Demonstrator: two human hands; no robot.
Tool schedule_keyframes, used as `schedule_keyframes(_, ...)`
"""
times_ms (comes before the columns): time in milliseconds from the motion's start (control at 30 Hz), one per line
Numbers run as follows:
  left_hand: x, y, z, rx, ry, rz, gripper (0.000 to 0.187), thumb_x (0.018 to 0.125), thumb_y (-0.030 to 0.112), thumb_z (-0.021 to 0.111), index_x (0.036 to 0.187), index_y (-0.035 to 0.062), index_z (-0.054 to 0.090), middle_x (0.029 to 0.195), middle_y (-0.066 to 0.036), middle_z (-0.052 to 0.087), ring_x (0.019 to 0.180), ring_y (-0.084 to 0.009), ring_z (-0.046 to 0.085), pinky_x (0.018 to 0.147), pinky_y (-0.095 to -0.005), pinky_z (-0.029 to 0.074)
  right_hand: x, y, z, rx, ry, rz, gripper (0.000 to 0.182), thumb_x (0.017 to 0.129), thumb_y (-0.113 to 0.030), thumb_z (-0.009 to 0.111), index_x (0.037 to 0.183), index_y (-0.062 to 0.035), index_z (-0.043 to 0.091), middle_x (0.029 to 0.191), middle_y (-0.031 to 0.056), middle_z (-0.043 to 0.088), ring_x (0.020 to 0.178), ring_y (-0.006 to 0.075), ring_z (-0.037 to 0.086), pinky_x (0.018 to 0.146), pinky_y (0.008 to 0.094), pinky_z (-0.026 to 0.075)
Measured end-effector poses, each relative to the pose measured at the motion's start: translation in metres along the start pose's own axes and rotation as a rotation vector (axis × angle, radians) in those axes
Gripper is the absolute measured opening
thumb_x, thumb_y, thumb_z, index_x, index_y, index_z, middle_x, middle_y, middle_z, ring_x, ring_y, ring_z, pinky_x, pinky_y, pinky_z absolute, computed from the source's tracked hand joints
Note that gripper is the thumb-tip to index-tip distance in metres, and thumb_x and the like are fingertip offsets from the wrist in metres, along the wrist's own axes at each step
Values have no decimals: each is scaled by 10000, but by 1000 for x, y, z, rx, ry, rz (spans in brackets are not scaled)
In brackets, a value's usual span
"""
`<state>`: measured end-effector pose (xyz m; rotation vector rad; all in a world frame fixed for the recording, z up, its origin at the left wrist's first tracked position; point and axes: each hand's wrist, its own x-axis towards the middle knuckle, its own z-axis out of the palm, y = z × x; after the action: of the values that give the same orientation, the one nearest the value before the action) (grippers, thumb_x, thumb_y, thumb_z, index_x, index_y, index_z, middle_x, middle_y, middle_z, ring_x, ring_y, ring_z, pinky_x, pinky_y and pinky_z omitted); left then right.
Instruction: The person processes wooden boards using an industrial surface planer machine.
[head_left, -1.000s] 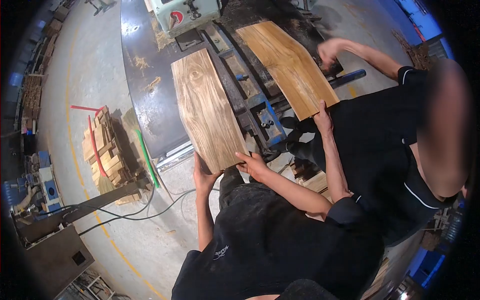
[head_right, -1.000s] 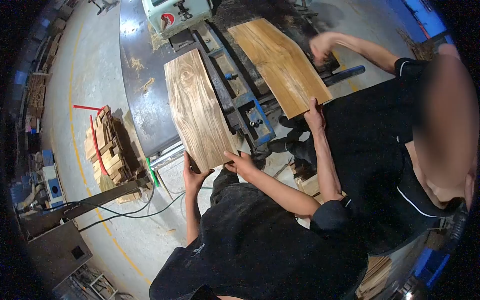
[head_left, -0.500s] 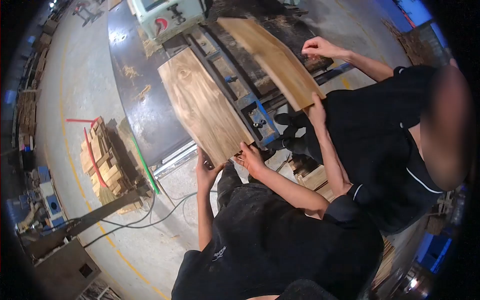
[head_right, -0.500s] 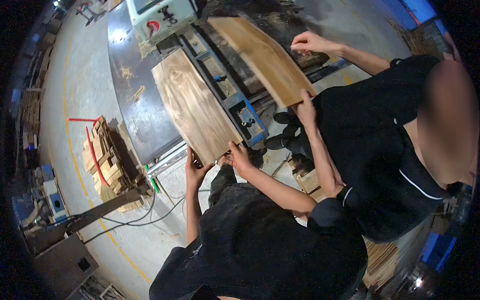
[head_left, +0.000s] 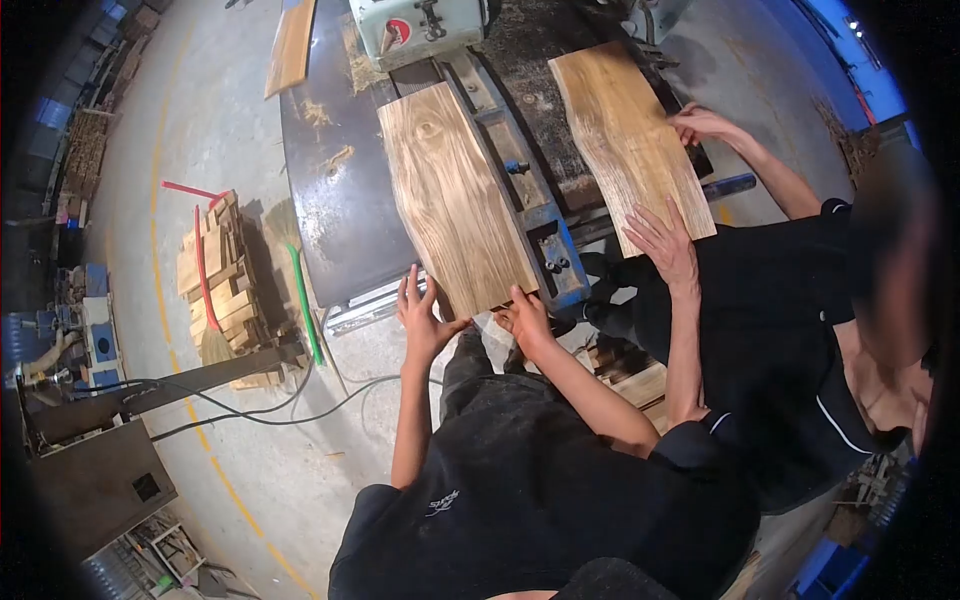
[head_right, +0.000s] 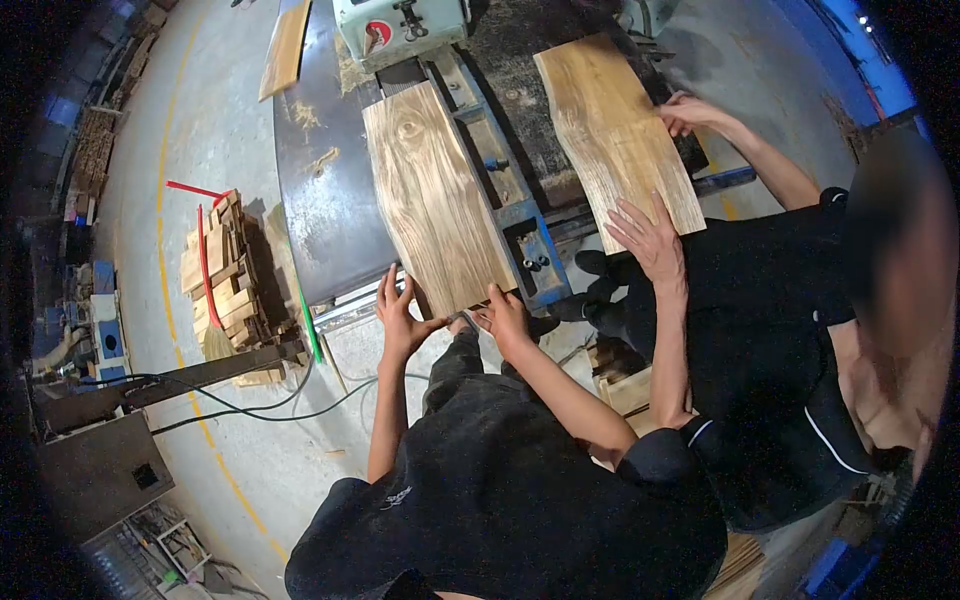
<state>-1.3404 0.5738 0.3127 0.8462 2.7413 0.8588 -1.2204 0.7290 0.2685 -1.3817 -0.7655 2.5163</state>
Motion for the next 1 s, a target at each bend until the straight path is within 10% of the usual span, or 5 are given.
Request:
schedule_keyframes(367, 14, -11, 4, 13, -75, 54, 1063, 445, 380, 926, 1329, -25, 497, 1547, -129, 309, 1428, -363, 227, 1081, -558, 231, -10, -9, 14, -110, 13, 13, 529, 963, -457, 530, 1250, -19, 459, 928, 104, 613, 663, 190, 654, 576, 305, 567)
schedule_keyframes(633, 31, -21, 1, 31, -24, 151, 1066, 441, 418, 900, 1320, -29, 494, 1512, -155, 362, 1427, -389, 220, 1086, -535, 209, -1, -16, 14, -477, -23, -138, 529, 983, -498, 453, 831, -21, 624, 594, 43, 588, 459, 134, 563, 410, 274, 395)
schedule_keyframes(1000, 95, -39, -3, -40, -64, 138, 1077, 455, 405, 902, 1318, -81, 479, 1494, -230, 355, 1434, -362, 242, 1108, -504, 184, 31, -46, 71, -572, 97, -82, 529, 971, -496, 481, 863, 1, 625, 603, 37, 586, 464, 115, 554, 402, 236, 349)
